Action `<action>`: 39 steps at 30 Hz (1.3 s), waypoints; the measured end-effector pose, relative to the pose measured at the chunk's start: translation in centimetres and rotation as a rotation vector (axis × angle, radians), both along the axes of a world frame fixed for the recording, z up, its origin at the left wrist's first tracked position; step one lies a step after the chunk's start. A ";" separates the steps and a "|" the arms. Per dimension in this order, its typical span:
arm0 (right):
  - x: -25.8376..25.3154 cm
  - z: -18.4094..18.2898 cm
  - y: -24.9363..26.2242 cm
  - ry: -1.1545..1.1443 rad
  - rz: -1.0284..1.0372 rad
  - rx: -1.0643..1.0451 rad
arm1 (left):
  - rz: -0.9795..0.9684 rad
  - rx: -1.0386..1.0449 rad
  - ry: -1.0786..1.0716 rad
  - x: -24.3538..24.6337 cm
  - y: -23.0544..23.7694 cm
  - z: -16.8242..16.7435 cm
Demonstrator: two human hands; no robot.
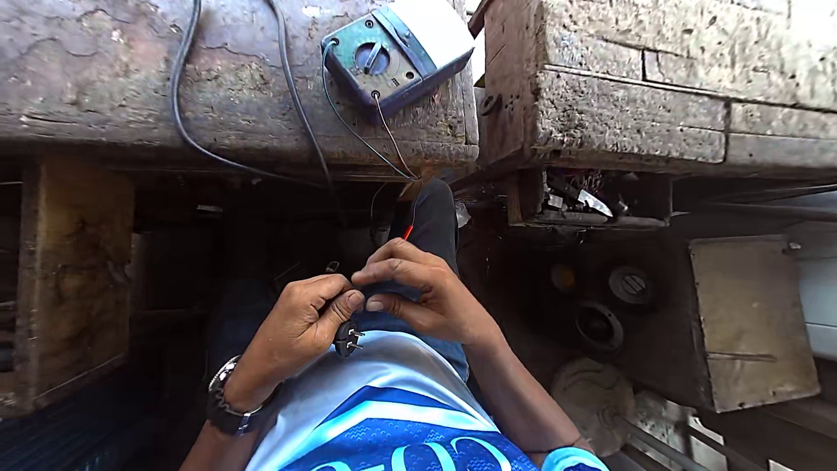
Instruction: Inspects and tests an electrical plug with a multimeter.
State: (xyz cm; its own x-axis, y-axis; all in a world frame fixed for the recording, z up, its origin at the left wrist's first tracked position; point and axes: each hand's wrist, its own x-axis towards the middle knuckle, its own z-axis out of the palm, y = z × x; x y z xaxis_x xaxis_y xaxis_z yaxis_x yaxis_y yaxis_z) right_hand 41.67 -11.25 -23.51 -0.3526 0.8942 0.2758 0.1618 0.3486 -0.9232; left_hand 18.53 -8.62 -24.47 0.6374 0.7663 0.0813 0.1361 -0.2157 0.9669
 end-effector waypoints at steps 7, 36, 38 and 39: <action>1.0 -0.6 0.4 -0.033 -0.003 -0.023 | -0.068 -0.116 -0.035 -0.4 0.2 0.3; 1.8 -3.1 0.7 0.044 -0.134 -0.336 | 0.343 -0.099 -0.097 0.8 0.6 0.5; 0.6 -3.2 0.4 0.065 -0.016 -0.395 | 0.422 -0.077 -0.119 1.0 0.6 0.5; -0.4 -3.0 0.3 0.083 0.030 -0.391 | 0.451 -0.051 -0.106 1.2 0.7 0.4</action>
State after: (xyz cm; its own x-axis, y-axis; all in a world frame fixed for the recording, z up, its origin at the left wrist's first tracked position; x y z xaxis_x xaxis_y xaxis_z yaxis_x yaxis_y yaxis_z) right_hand 41.31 -10.95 -26.51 -0.3708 0.9271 -0.0551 0.0763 -0.0287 -0.9967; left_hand 19.72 -7.97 -24.11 0.2294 0.9698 0.0830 0.1049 -0.1094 0.9885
